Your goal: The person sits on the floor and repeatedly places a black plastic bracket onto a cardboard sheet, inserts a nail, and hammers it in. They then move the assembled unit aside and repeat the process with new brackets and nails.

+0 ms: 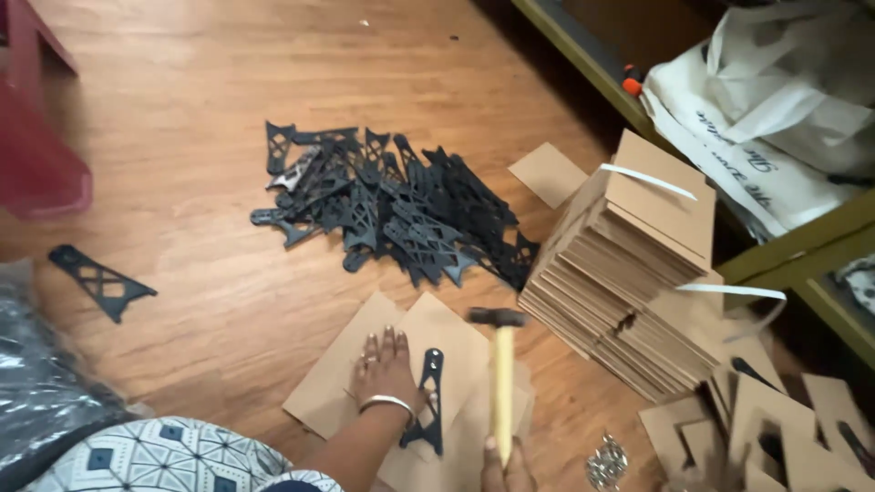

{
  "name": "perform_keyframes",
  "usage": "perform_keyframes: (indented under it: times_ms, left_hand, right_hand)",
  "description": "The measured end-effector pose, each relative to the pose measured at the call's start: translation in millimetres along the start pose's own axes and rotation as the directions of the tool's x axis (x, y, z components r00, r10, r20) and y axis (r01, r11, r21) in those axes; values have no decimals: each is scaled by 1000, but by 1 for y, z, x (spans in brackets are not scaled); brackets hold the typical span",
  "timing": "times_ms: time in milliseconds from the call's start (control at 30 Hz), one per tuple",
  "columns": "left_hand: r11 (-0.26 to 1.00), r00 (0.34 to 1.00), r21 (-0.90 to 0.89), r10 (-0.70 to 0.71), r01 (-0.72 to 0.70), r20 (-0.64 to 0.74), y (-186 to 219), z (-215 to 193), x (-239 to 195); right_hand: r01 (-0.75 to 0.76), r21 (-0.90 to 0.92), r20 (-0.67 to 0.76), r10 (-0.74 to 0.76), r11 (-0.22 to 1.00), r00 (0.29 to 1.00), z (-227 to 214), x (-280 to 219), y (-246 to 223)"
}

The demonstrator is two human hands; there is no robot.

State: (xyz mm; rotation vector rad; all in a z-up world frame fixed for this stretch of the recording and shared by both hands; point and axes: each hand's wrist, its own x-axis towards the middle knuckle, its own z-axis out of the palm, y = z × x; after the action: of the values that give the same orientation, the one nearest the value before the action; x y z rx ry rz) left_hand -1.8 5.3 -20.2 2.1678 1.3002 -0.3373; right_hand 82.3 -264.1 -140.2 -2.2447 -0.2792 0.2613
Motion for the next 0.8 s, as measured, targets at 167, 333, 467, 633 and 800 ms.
perform_keyframes:
  times_ms: [167, 333, 467, 633, 800]
  left_hand:
    - [968, 971, 109, 234, -227, -59, 10, -1, -28]
    - [948, 963, 201, 220, -248, 153, 37, -4, -62]
    - [905, 986, 398, 169, -154, -3, 27, 64, -16]
    - [905, 953, 309, 303, -291, 9, 10, -38, -37]
    - [839, 948, -447, 307, -311, -84, -56, -64, -9]
  right_hand:
    - [-85, -106, 26, 88, 991, 996, 18, 19, -29]
    - [-242, -168, 20, 248, 956, 969, 21, 16, -54]
    - [-255, -254, 61, 279, 933, 958, 15, 8, -70]
    - [-278, -226, 87, 303, 934, 949, 11, 3, -89]
    - [-247, -279, 82, 280, 928, 957, 24, 9, -69]
